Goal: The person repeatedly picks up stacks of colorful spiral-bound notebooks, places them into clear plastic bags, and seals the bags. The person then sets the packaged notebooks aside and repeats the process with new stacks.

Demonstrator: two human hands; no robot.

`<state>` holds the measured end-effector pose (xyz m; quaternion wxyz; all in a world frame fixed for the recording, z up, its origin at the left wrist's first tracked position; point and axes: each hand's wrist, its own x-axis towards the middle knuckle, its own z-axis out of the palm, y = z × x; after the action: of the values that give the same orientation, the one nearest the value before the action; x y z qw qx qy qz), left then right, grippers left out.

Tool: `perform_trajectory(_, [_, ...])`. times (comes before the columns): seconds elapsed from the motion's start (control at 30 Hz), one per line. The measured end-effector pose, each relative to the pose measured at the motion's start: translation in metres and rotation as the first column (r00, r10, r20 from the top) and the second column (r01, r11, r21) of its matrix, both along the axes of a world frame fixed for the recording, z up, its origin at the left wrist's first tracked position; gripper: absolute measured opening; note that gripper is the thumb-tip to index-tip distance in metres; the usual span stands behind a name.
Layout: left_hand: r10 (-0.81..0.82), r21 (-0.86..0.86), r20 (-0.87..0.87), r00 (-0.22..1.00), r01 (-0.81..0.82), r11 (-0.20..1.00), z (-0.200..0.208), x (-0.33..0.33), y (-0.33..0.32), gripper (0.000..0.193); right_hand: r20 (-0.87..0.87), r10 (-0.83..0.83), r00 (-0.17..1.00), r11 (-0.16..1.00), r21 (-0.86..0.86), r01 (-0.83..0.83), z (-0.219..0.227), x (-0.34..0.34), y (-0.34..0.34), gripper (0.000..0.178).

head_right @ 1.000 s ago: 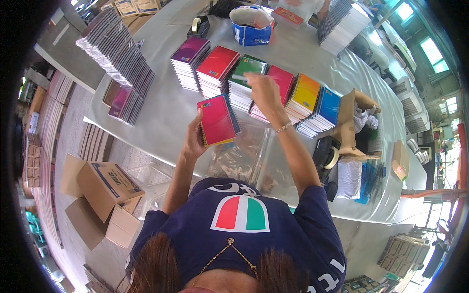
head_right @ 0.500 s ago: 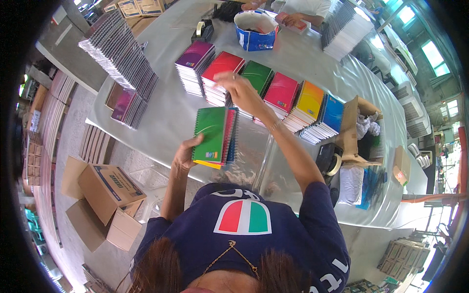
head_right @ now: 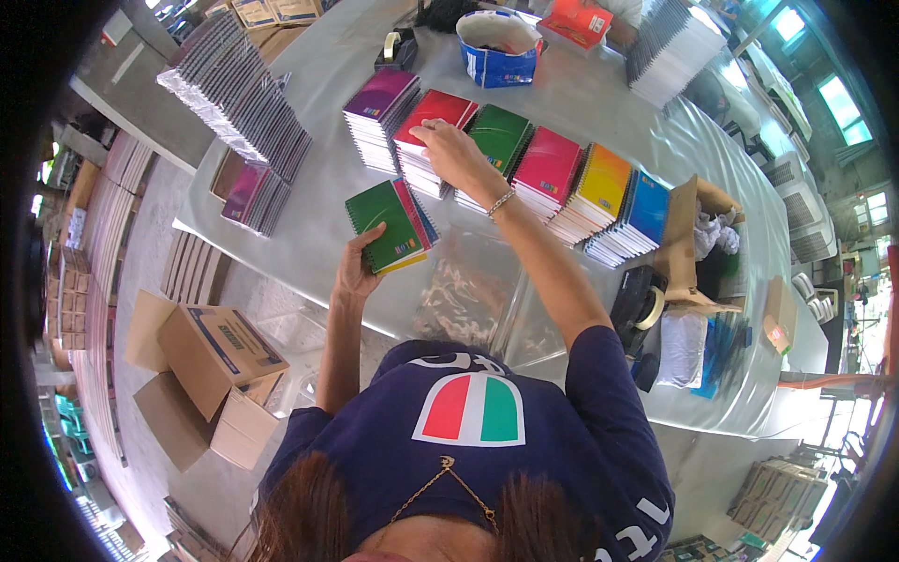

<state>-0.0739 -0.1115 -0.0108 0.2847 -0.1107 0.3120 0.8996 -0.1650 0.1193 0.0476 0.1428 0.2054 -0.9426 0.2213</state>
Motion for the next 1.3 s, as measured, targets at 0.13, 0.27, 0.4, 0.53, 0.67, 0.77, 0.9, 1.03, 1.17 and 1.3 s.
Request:
perform_trajectory(0.13, [0.0, 0.015, 0.024, 1.0, 0.0, 1.0, 0.0, -0.001, 0.001, 0.027, -0.091, -0.164, 0.982, 0.982, -0.106, 0.155, -0.007, 0.007, -0.011, 0.06])
perform_trajectory(0.27, [0.024, 0.026, 0.014, 1.0, -0.024, 0.999, 0.006, 0.004, 0.002, 0.026, -0.17, -0.355, 0.919, 0.929, -0.173, 0.327, -0.018, -0.004, -0.007, 0.066])
perform_trajectory(0.4, [0.049, 0.02, 0.04, 0.998, -0.049, 0.999, 0.0, 0.008, -0.004, 0.026, 0.091, -0.578, 0.811, 0.816, 0.054, 0.576, -0.005, -0.043, 0.014, 0.063])
perform_trajectory(0.53, [0.076, 0.006, 0.029, 0.997, -0.077, 0.997, 0.01, 0.012, -0.005, 0.025, 0.254, -0.554, 0.793, 0.832, 0.198, 0.518, 0.012, -0.061, 0.029, 0.061])
perform_trajectory(0.67, [0.105, 0.03, 0.015, 0.994, -0.105, 0.994, 0.004, 0.008, -0.006, 0.025, 0.194, -0.58, 0.791, 0.809, 0.023, 0.587, 0.014, -0.057, 0.012, 0.063])
perform_trajectory(0.77, [0.114, 0.061, -0.009, 0.993, -0.113, 0.992, 0.008, 0.003, 0.0, 0.025, -0.046, -0.456, 0.889, 0.871, -0.229, 0.435, 0.002, -0.064, 0.021, 0.068])
perform_trajectory(0.9, [0.114, 0.076, -0.026, 0.993, -0.112, 0.991, 0.008, 0.004, -0.004, 0.026, -0.085, -0.308, 0.948, 0.869, -0.432, 0.243, 0.041, -0.045, 0.011, 0.075])
perform_trajectory(1.03, [0.063, 0.049, -0.022, 0.998, -0.062, 0.997, 0.015, 0.005, -0.002, 0.029, 0.136, 0.069, 0.988, 0.532, -0.843, 0.079, 0.069, -0.02, 0.009, 0.072])
perform_trajectory(1.17, [0.03, 0.1, -0.094, 0.995, -0.02, 0.995, 0.027, 0.007, 0.003, 0.044, 0.186, 0.266, 0.946, 0.381, -0.922, 0.074, 0.103, 0.018, -0.001, 0.064])
perform_trajectory(1.3, [0.037, 0.217, -0.145, 0.989, -0.005, 0.976, 0.046, 0.018, 0.007, 0.062, 0.172, 0.356, 0.919, 0.399, -0.917, 0.017, 0.115, 0.054, -0.014, 0.063])
